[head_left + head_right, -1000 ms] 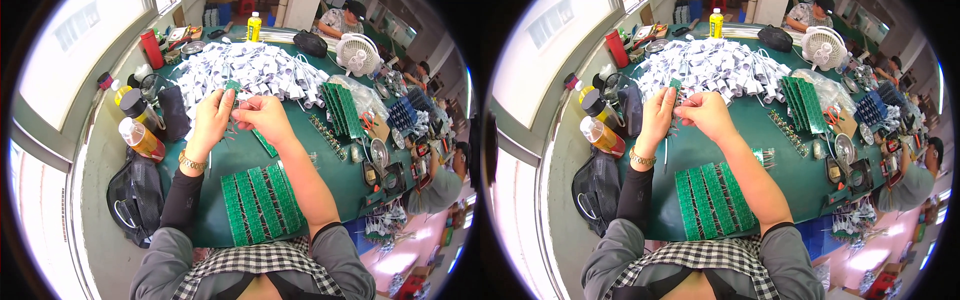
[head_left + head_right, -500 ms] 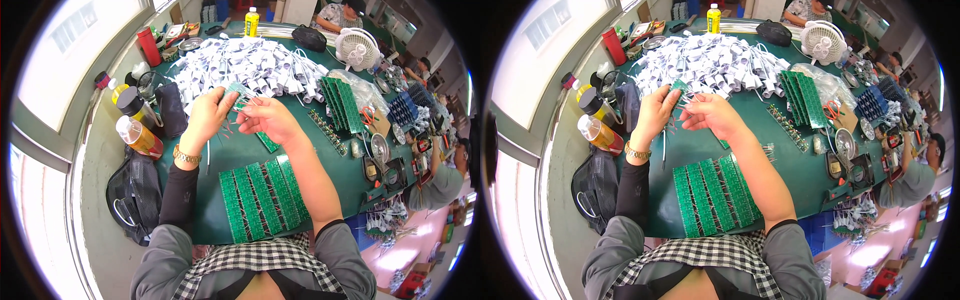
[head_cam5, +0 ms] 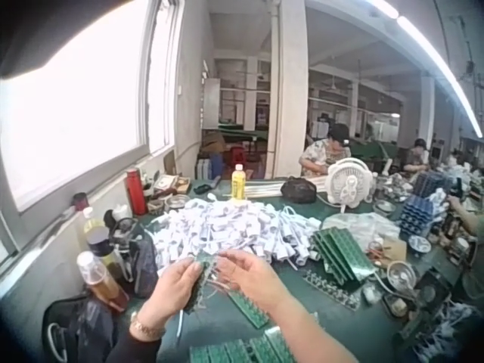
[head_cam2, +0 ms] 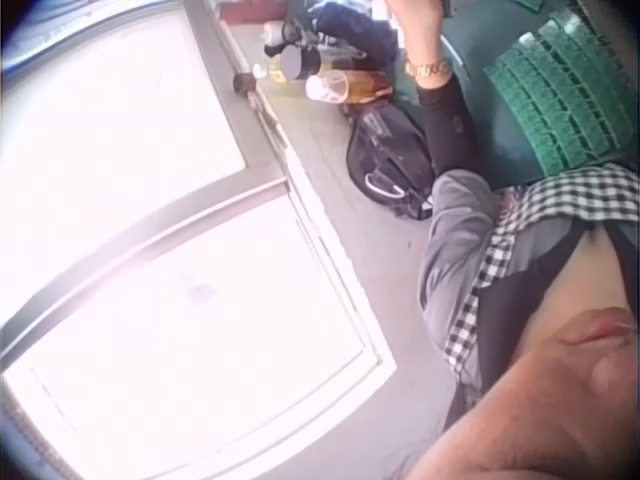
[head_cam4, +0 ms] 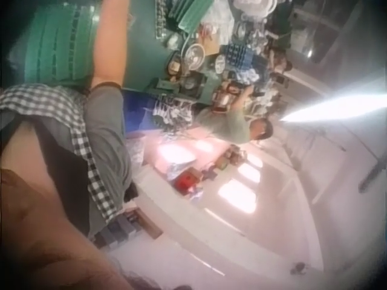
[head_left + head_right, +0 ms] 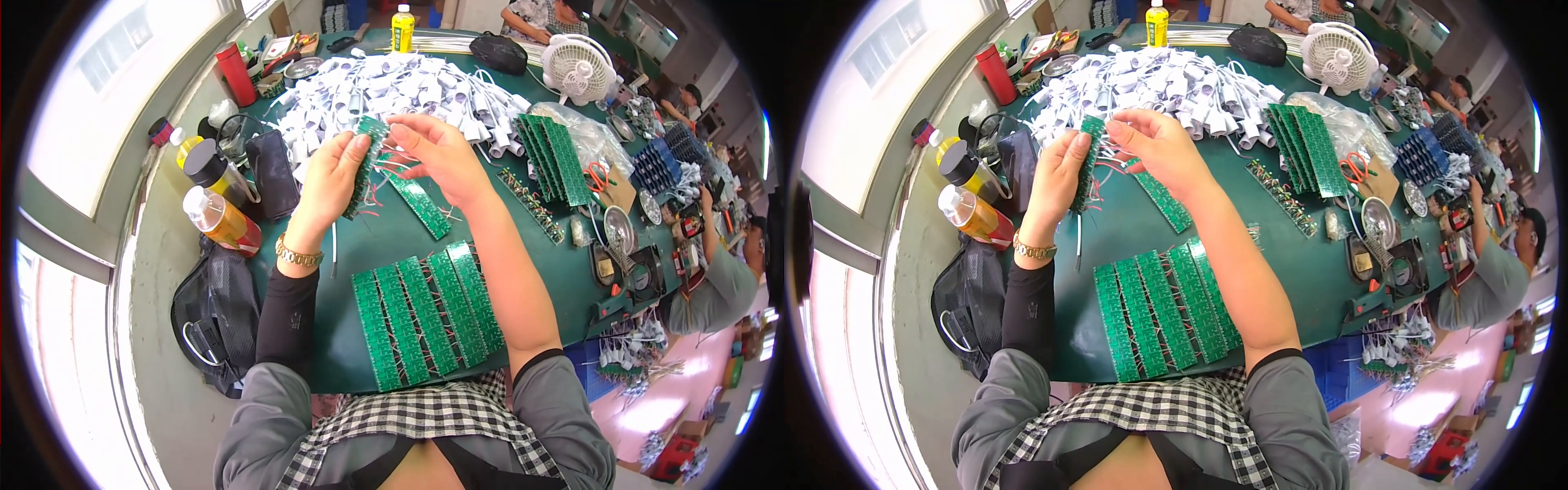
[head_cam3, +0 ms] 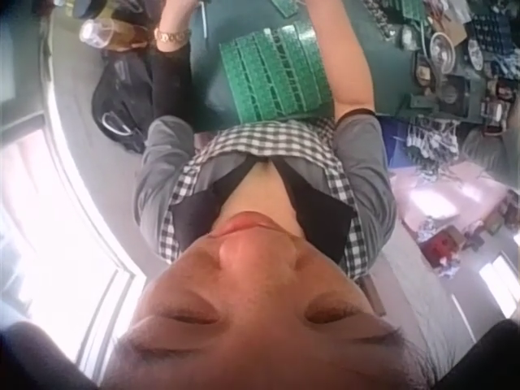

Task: The person assembles small circuit boards by hand, arranging and handling electronic components and wires.

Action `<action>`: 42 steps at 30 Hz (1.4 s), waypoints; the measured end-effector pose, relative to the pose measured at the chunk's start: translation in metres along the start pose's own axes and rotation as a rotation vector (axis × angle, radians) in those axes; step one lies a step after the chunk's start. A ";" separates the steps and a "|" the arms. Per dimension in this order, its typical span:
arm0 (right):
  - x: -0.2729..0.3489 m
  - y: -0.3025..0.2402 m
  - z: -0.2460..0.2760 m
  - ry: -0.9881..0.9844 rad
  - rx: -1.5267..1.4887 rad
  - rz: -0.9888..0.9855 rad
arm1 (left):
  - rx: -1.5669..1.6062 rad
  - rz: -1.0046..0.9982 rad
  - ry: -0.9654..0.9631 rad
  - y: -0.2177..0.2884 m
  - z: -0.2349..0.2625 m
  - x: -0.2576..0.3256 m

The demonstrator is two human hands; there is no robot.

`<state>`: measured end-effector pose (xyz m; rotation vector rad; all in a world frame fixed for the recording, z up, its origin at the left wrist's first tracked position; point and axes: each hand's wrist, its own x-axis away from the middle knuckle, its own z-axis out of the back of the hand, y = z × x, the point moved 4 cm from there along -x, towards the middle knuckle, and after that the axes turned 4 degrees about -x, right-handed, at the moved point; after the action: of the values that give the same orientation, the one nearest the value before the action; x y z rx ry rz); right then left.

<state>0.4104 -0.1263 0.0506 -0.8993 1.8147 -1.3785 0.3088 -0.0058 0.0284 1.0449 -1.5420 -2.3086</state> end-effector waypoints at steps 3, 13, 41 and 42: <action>-0.003 0.010 0.008 -0.008 -0.052 -0.001 | -0.045 0.024 -0.074 -0.002 -0.004 -0.002; 0.019 0.002 0.043 0.214 0.252 0.141 | -0.531 -0.081 0.090 0.014 0.009 -0.002; 0.025 0.028 -0.038 0.025 -0.245 0.064 | 0.296 0.051 0.130 0.008 0.006 0.004; 0.026 0.028 -0.037 0.018 -0.252 0.119 | 0.297 0.053 0.130 0.005 0.005 0.004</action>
<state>0.3624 -0.1242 0.0287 -0.8911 2.0526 -1.1042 0.3016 -0.0066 0.0324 1.1774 -1.8722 -1.9745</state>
